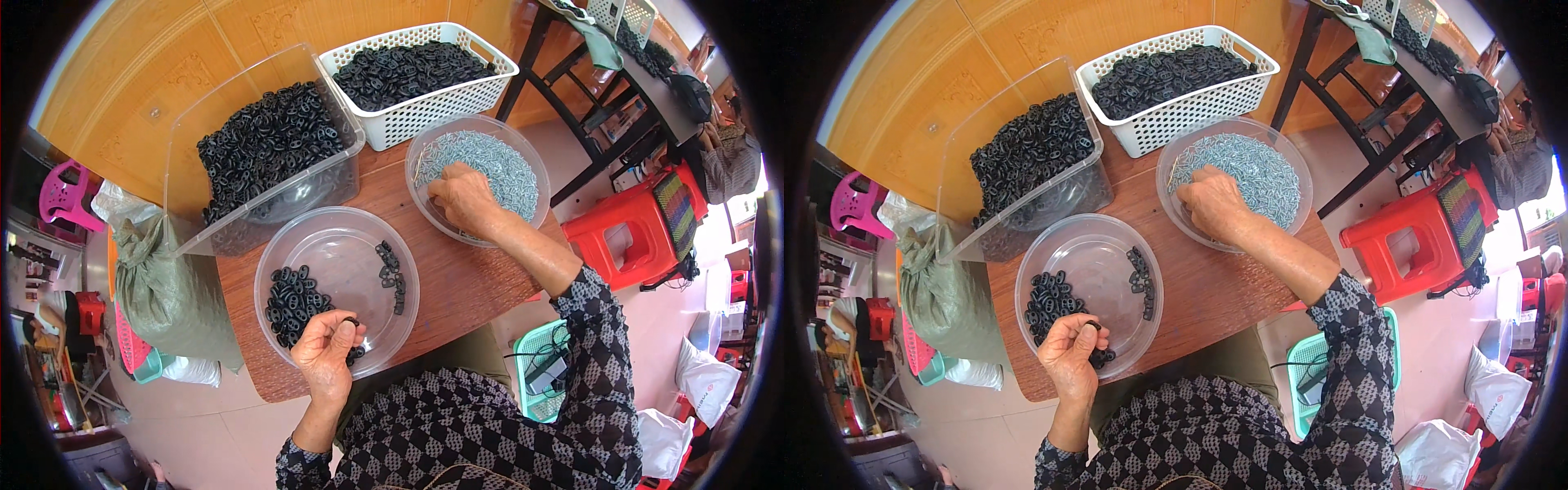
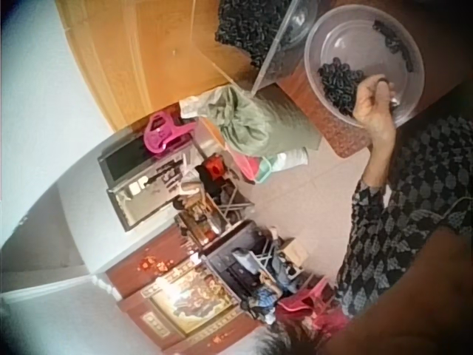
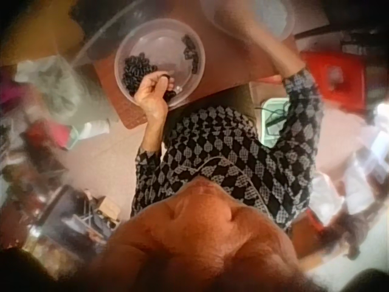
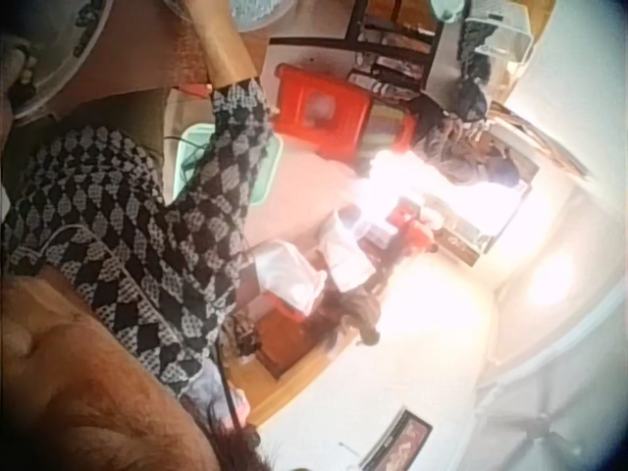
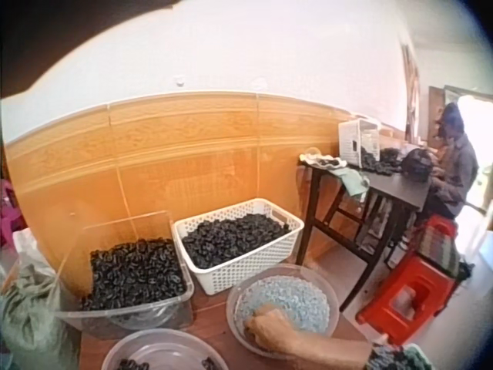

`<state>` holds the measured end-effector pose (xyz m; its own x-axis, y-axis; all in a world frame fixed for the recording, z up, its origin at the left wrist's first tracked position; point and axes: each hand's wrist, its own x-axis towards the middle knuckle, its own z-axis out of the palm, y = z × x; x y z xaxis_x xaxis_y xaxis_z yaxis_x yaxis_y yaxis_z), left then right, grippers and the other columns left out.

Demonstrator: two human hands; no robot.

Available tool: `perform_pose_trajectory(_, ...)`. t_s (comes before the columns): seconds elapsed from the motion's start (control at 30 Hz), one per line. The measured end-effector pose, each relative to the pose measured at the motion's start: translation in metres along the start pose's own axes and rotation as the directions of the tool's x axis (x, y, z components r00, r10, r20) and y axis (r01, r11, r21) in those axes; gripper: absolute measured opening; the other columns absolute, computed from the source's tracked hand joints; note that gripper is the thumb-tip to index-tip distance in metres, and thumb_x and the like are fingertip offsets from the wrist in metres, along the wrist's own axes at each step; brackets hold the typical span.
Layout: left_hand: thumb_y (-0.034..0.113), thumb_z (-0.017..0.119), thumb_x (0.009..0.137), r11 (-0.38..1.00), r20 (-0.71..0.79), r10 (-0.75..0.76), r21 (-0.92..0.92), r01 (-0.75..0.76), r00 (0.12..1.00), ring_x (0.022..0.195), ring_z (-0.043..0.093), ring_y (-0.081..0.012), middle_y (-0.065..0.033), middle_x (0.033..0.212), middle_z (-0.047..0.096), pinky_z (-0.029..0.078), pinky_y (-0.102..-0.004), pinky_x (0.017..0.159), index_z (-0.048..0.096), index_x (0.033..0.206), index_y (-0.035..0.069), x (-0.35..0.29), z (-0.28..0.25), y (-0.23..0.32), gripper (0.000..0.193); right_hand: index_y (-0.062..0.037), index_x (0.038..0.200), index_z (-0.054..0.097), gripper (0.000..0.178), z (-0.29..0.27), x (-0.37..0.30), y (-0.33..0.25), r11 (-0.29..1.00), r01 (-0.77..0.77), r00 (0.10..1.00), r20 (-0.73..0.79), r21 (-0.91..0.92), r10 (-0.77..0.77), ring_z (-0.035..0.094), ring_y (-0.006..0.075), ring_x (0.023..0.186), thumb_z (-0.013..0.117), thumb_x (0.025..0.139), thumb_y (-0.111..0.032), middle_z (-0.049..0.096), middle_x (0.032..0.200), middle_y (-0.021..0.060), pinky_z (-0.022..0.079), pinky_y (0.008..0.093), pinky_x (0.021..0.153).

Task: The person sits at a table and repeatedly picks up small black plastic rings and silver metal pins. They insert the pins into the rings by hand, one at a time, and place the assembled units into a clear plastic bowl.

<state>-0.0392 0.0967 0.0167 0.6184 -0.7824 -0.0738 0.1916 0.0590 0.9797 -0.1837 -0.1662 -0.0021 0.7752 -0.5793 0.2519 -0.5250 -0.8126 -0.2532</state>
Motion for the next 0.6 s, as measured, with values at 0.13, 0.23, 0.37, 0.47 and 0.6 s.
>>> perform_pose_trajectory(0.13,0.003,0.063,0.083,1.0,0.008,-0.01,-0.016,0.01,1.0,0.063,0.06,-0.0146,-0.0082,0.076,0.062,0.05,-0.0235,0.056,0.06,0.089,-0.005,0.0003,-0.0018,-0.0017,0.01,-0.0057,0.075,0.063,0.007,-0.0037,0.0038,-0.003,1.0,0.008,0.999,0.04,-0.007,-0.008,0.054,0.0285,0.079,0.062,0.07,-0.001,0.055,0.075,0.0107,0.045,0.0402,0.067)
perform_pose_trajectory(0.23,0.002,0.062,0.083,0.999,0.01,-0.016,-0.029,0.016,1.0,0.063,0.06,-0.0147,-0.0082,0.076,0.062,0.05,-0.0235,0.056,0.06,0.089,-0.005,0.0003,-0.0019,-0.0018,0.01,-0.0051,0.075,0.063,0.007,-0.0031,0.0024,0.0006,0.999,0.031,0.999,0.044,-0.008,-0.031,0.054,0.0283,0.079,0.062,0.07,-0.001,0.055,0.075,0.0106,0.045,0.0403,0.066)
perform_pose_trajectory(0.37,0.002,0.063,0.082,0.999,0.005,-0.019,-0.046,0.02,1.0,0.063,0.06,-0.0147,-0.0084,0.076,0.062,0.05,-0.0236,0.056,0.06,0.088,-0.005,0.0001,-0.003,-0.0037,0.01,-0.0037,0.073,0.062,0.006,-0.0077,-0.0011,0.002,1.0,-0.008,0.999,0.031,0.022,0.007,0.054,0.0296,0.079,0.062,0.068,-0.001,0.055,0.073,0.0119,0.045,0.0408,0.066)
perform_pose_trajectory(0.47,0.003,0.063,0.082,0.999,0.007,-0.013,-0.037,0.014,1.0,0.063,0.061,-0.0149,-0.0084,0.076,0.062,0.05,-0.0239,0.056,0.06,0.088,-0.005,-0.0002,-0.0024,-0.0027,0.01,-0.0021,0.069,0.061,0.004,-0.0073,-0.0039,-0.0002,0.998,0.011,1.0,-0.01,0.067,-0.011,0.055,0.0314,0.077,0.061,0.065,0.0,0.056,0.072,0.0146,0.045,0.0415,0.068)
perform_pose_trajectory(0.6,0.003,0.064,0.082,0.999,0.0,-0.015,-0.04,0.015,1.0,0.063,0.061,-0.015,-0.0084,0.076,0.062,0.05,-0.0242,0.055,0.06,0.089,-0.005,0.0002,-0.0026,-0.0041,0.011,-0.0006,0.067,0.06,0.001,-0.0024,-0.0026,-0.0026,0.995,0.1,0.995,-0.015,0.017,-0.1,0.055,0.031,0.077,0.059,0.067,-0.001,0.056,0.073,0.0156,0.046,0.0406,0.068)
